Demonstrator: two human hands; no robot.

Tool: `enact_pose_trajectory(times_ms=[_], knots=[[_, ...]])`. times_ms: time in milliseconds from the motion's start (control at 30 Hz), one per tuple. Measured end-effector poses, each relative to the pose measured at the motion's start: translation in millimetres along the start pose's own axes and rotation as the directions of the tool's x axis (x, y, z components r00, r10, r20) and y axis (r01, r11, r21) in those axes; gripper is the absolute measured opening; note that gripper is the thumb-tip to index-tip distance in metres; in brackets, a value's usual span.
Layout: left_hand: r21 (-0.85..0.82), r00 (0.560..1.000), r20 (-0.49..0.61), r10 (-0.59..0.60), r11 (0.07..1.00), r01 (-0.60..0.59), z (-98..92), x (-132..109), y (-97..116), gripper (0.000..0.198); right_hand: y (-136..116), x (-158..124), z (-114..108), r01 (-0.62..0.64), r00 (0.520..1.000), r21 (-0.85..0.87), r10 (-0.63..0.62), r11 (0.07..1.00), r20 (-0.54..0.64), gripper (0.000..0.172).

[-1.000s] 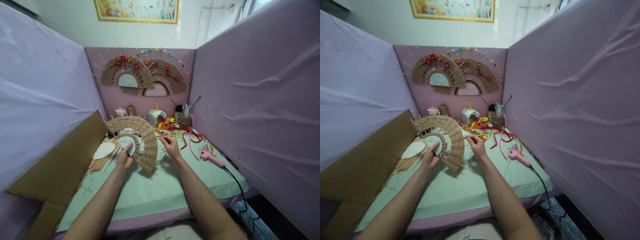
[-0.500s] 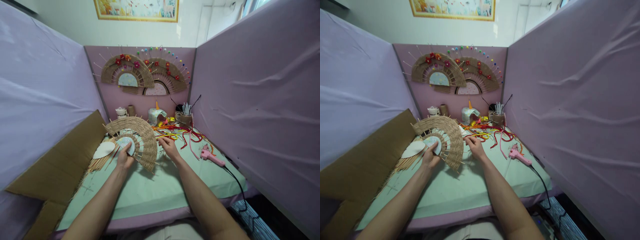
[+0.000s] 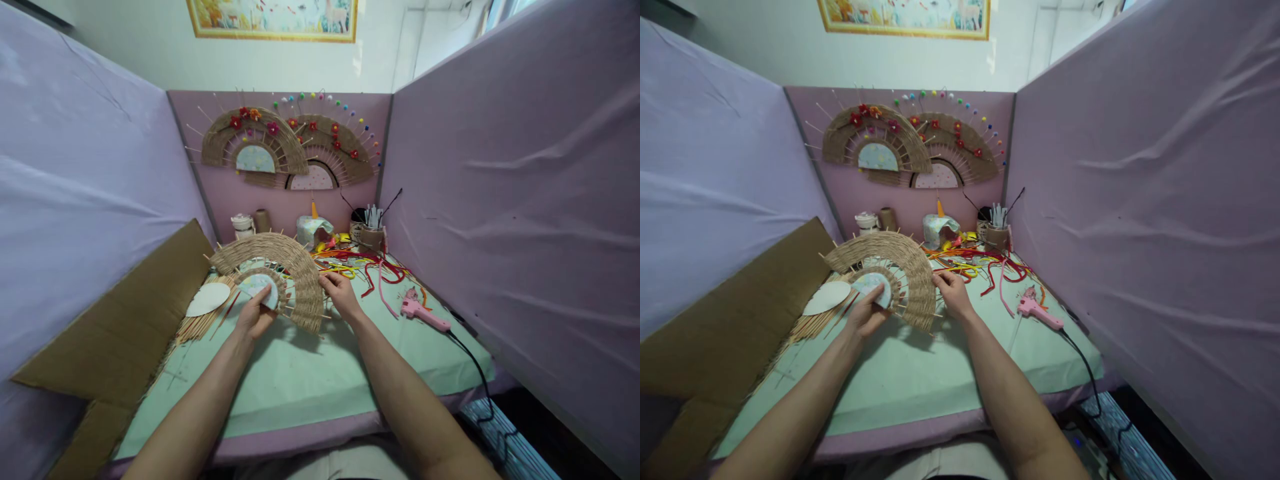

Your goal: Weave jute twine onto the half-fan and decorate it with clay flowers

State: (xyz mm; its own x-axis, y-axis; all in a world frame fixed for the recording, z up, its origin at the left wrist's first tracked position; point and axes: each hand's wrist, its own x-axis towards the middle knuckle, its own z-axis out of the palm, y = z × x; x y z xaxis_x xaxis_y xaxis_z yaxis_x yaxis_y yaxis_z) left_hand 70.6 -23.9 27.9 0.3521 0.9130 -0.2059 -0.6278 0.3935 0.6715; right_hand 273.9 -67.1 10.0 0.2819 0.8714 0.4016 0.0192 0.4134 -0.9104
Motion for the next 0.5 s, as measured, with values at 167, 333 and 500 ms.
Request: enact_pose_trajectory(times_ms=[167, 333, 500], knots=[[0.155, 0.983, 0.117, -0.139, 0.981, 0.121, -2.7, -5.4, -1.4, 0.026, 0.3, 2.8, -5.7, -0.034, 0.999, 0.047, 0.035, 0.998, -0.025, 0.033], [0.123, 0.995, 0.082, -0.057, 0.991, 0.047, -2.1, -3.3, 0.6, 0.026, -2.4, 0.9, -2.3, 0.052, 0.998, -0.060, -0.054, 0.997, -0.031, 0.032], [0.103, 0.998, 0.065, 0.018, 0.994, -0.025, -2.0, 0.7, -0.4, 0.026, -1.8, -2.3, -1.6, 0.196, 0.966, -0.358, -0.243, 0.913, -0.092, 0.023]])
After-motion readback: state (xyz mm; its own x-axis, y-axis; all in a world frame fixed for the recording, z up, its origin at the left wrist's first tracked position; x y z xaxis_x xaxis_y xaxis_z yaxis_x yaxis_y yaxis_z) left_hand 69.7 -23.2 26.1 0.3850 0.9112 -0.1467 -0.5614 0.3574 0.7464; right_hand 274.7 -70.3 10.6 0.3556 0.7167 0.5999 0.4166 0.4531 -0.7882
